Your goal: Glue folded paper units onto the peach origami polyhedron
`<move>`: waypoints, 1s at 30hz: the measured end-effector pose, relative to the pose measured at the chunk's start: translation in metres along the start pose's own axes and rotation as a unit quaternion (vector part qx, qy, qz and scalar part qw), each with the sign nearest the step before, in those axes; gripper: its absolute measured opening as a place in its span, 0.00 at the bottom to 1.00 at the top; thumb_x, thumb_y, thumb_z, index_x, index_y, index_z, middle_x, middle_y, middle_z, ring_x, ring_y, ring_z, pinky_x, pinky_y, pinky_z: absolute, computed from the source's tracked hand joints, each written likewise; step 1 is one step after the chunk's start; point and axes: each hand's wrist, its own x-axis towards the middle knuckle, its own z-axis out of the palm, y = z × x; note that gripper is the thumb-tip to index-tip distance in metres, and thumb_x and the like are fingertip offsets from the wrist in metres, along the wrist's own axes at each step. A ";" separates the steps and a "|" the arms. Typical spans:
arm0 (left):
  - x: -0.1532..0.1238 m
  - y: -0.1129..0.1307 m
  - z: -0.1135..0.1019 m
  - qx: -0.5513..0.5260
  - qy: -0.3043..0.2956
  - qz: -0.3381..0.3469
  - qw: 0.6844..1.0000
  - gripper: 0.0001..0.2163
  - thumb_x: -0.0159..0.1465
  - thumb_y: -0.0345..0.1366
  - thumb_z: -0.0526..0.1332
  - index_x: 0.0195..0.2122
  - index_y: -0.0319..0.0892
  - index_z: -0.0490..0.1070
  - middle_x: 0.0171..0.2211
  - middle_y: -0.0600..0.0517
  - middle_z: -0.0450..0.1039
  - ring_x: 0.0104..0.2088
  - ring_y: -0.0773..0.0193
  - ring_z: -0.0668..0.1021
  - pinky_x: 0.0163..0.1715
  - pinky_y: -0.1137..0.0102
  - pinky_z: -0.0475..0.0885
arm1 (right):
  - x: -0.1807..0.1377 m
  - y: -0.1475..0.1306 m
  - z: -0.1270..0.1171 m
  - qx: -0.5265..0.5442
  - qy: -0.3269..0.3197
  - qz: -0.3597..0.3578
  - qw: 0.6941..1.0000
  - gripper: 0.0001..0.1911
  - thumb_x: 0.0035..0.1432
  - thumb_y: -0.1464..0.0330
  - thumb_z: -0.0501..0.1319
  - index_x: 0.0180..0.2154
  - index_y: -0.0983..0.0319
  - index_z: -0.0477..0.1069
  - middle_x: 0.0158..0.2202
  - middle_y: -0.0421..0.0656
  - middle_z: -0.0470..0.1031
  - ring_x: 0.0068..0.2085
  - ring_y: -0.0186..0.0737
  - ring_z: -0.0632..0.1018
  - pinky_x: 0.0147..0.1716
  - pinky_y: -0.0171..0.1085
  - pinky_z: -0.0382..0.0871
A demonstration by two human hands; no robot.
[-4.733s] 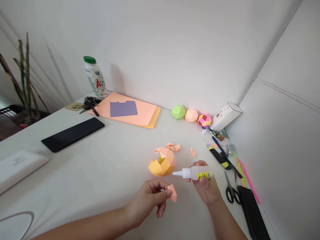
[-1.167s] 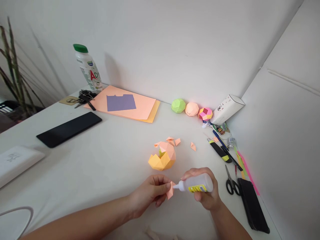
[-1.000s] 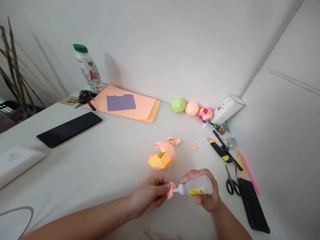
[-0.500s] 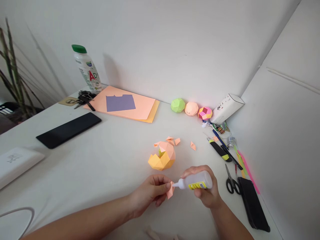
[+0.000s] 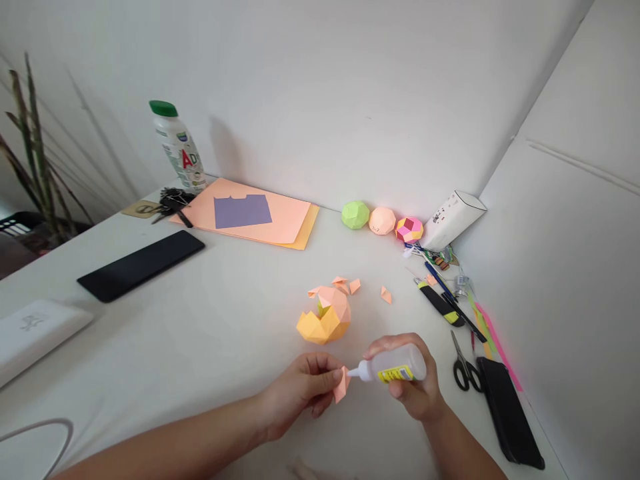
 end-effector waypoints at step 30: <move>-0.002 0.003 0.002 -0.074 -0.010 0.012 0.997 0.14 0.52 0.44 0.68 0.25 0.38 0.70 0.17 0.57 0.63 0.16 0.74 0.62 0.19 0.74 0.56 | 0.017 0.014 -0.018 0.177 0.154 0.137 0.962 0.12 0.56 0.55 0.59 0.39 0.54 0.67 0.37 0.43 0.77 0.21 0.34 0.70 0.18 0.36 0.65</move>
